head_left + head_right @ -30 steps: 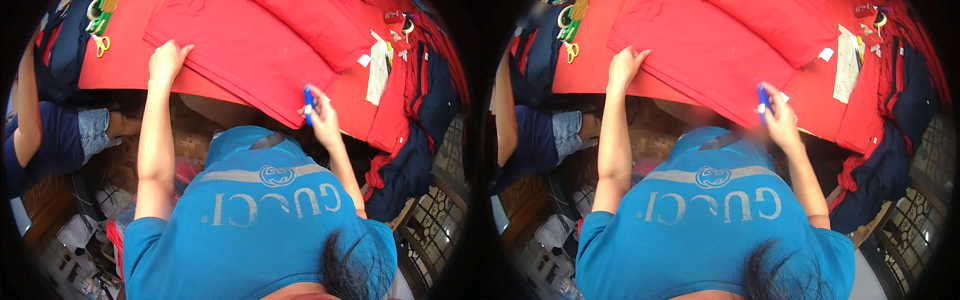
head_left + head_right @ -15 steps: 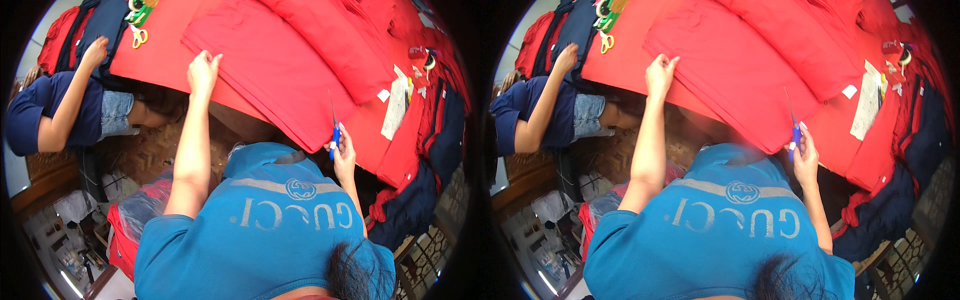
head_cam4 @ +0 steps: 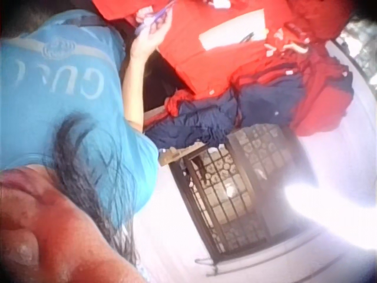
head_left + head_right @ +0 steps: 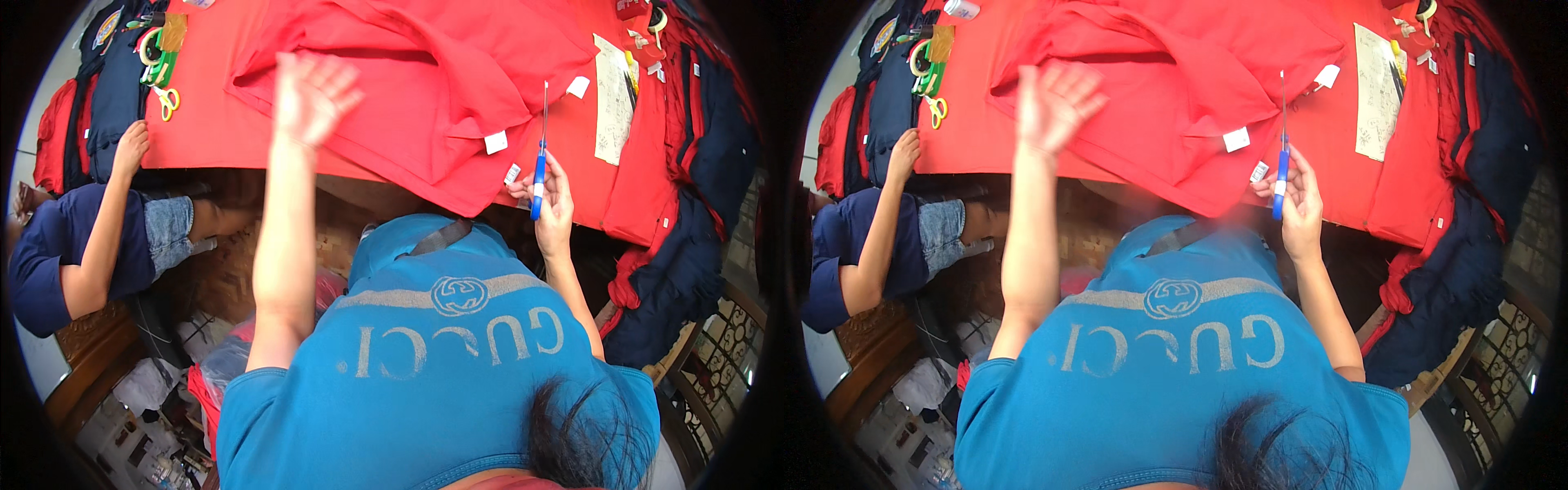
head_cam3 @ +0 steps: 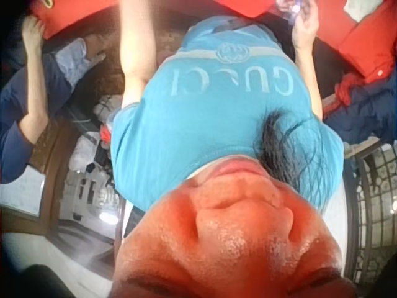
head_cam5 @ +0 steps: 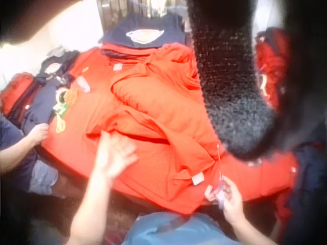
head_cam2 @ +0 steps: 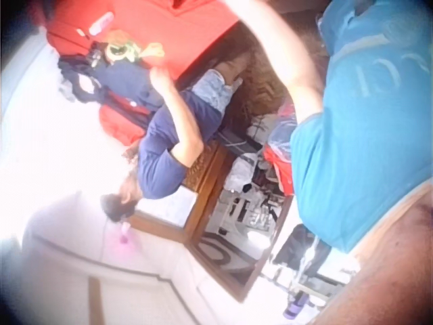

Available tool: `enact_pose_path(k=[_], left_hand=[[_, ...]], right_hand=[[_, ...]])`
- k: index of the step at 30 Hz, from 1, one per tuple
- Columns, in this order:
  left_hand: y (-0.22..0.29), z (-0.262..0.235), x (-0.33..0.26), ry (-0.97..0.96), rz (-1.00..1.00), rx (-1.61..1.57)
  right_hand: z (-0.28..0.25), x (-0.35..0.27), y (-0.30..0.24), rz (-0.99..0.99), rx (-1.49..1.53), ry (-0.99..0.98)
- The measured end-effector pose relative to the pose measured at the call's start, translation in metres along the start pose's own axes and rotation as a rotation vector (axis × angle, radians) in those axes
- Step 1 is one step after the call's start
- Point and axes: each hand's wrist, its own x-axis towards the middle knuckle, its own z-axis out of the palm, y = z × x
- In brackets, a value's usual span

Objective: The person uses blue-handled scissors to trim the edges of a stack of red t-shirts on a table. They repeatedly align the fabric and make precise cuts along the hem and side seams. A second person is visible in the background working on dark-colored garments.

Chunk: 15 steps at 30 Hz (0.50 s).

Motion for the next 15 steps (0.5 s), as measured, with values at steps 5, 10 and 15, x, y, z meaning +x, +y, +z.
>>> enact_pose_path(k=[5,10,15], left_hand=[[-0.081,0.023,-0.055,-0.104,-0.196,0.615],[-0.098,0.037,-0.066,-0.077,-0.292,0.856],[-0.117,0.036,-0.066,-0.073,-0.528,0.267]], right_hand=[[0.001,-0.011,-0.013,-0.024,0.012,-0.090],[0.007,-0.024,-0.023,0.056,-0.012,-0.186],[0.007,-0.036,-0.029,-0.051,-0.377,-0.287]])
